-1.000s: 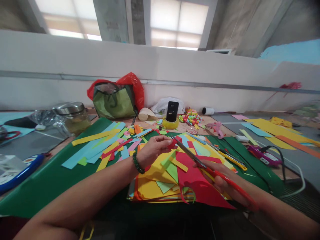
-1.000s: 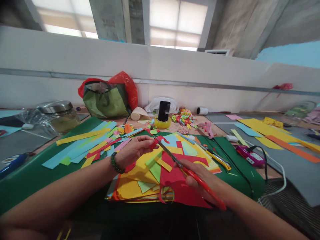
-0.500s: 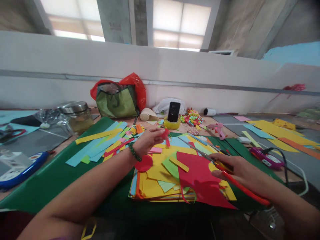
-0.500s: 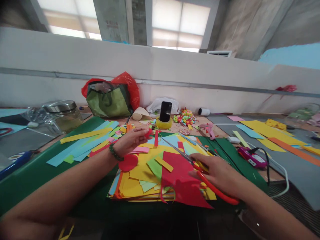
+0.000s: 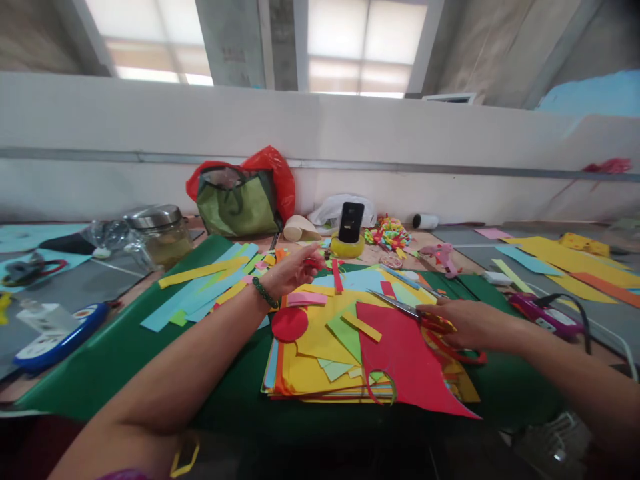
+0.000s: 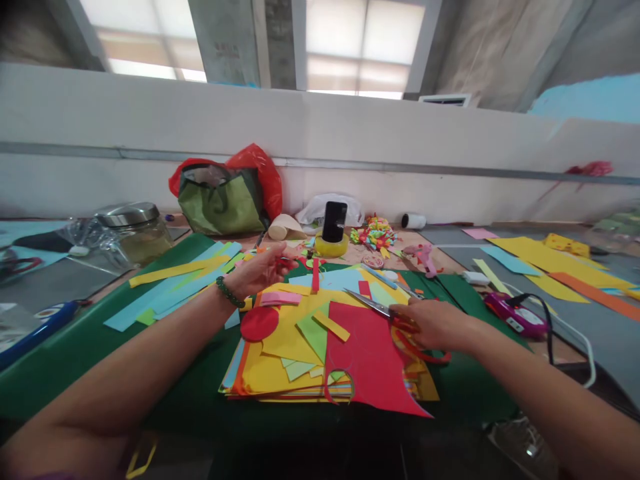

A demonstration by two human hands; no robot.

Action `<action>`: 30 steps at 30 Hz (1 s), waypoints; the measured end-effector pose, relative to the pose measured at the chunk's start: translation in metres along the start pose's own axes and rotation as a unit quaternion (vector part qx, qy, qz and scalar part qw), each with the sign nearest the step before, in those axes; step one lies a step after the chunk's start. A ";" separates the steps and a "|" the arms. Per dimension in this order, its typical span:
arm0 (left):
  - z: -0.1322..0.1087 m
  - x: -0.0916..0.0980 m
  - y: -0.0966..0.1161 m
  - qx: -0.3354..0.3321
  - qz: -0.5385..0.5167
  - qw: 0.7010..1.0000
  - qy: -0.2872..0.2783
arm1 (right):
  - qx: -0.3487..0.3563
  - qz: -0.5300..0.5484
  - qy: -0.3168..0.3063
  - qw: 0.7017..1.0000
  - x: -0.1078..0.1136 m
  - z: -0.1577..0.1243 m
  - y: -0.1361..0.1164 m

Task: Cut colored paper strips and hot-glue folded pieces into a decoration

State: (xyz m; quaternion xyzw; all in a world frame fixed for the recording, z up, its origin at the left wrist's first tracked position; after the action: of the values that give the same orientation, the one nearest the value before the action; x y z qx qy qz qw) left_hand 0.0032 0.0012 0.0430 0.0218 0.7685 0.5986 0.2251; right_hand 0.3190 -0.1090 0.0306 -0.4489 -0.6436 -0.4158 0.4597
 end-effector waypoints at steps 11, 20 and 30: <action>-0.014 -0.016 -0.012 0.014 0.004 0.997 -0.081 | 0.174 0.303 0.276 0.895 0.067 0.079 -0.094; -0.007 -0.010 -0.020 0.034 -0.006 0.992 -0.118 | 0.299 0.404 0.253 0.827 0.048 0.118 -0.115; -0.010 -0.017 -0.016 0.064 0.033 0.990 -0.123 | 0.273 0.426 0.252 0.825 0.035 0.124 -0.119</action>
State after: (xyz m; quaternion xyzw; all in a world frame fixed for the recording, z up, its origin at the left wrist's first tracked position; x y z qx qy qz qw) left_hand 0.0190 -0.0176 0.0352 0.1352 0.7705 0.5481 0.2960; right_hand 0.1715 -0.0146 0.0214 -0.4142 -0.3376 -0.0846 0.8410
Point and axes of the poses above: each hand's wrist, its own z-axis towards the middle knuckle, its own x-axis out of the back of the hand, y = z × x, the point moved 1 cm from there along z, towards the middle knuckle, and after that the axes turned 2 degrees about y, right-handed, at the moved point
